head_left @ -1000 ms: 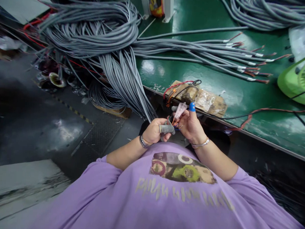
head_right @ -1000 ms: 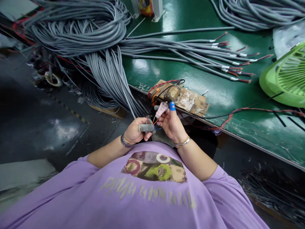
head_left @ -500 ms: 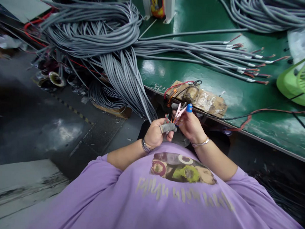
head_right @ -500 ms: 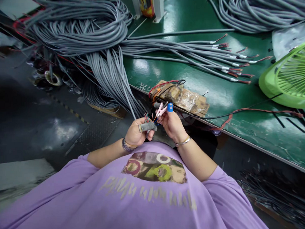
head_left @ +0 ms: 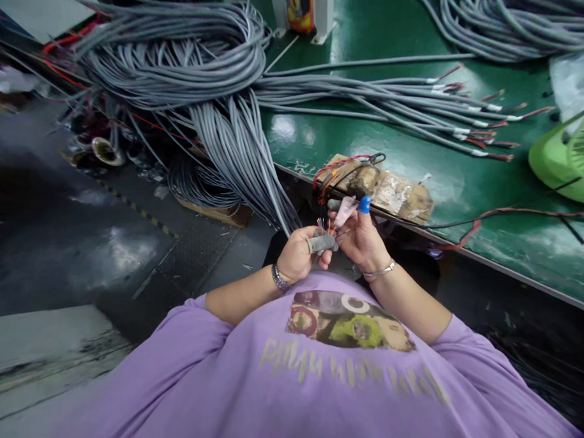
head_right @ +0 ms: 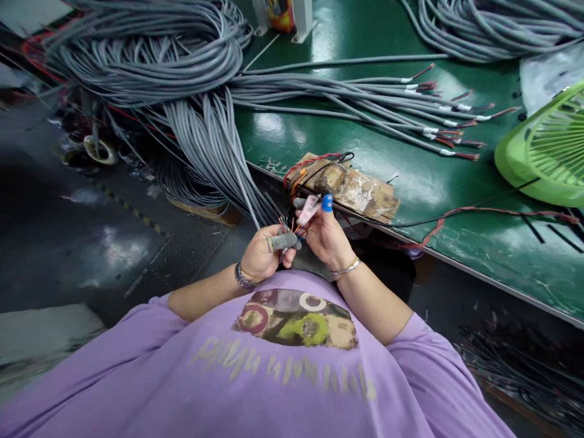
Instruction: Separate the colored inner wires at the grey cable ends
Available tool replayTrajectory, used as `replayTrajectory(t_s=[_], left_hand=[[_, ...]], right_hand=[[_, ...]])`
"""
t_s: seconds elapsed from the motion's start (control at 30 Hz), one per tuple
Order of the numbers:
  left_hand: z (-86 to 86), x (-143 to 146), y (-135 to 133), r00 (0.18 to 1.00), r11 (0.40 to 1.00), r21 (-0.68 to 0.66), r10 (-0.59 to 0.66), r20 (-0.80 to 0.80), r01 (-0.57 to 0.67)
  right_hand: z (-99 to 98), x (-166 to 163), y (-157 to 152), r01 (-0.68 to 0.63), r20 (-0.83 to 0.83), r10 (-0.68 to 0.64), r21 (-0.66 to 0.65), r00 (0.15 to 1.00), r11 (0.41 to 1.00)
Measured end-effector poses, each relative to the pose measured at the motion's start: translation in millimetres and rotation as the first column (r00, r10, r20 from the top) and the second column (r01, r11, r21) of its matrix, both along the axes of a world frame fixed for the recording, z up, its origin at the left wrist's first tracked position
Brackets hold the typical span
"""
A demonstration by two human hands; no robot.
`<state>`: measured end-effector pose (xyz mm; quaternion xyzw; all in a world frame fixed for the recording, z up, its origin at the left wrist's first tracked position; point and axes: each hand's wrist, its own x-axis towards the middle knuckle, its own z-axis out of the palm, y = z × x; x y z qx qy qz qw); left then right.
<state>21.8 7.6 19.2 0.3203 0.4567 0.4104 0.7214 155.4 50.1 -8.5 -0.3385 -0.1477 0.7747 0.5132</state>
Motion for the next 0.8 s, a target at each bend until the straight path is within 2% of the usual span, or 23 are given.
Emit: replayTrajectory(t_s=[0.2, 0.33, 0.5, 0.8], left_hand=[[0.1, -3.6, -11.0, 0.999, 0.996, 0.079, 0.042, -0.026, -0.04], [1.4, -0.5, -11.9, 0.995, 0.988, 0.117, 0.103, -0.009, -0.101], [3.1, 4.5, -6.0, 0.99, 0.987, 0.086, 0.138, -0.011, -0.137], [1.8, 7.0, -3.6, 0.991, 0.991, 0.035, 0.133, -0.034, -0.131]], right_hand=[[4.9, 8.1, -1.6, -0.105, -0.013, 0.105, 0.041, 0.994, 0.994], [9.1, 9.5, -3.7, -0.062, 0.015, 0.061, 0.068, 0.998, 0.996], [8.6, 6.9, -5.2, -0.033, 0.055, 0.029, 0.081, 0.998, 0.996], [7.4, 5.2, -1.0, 0.013, 0.049, -0.016, 0.064, 0.999, 0.998]])
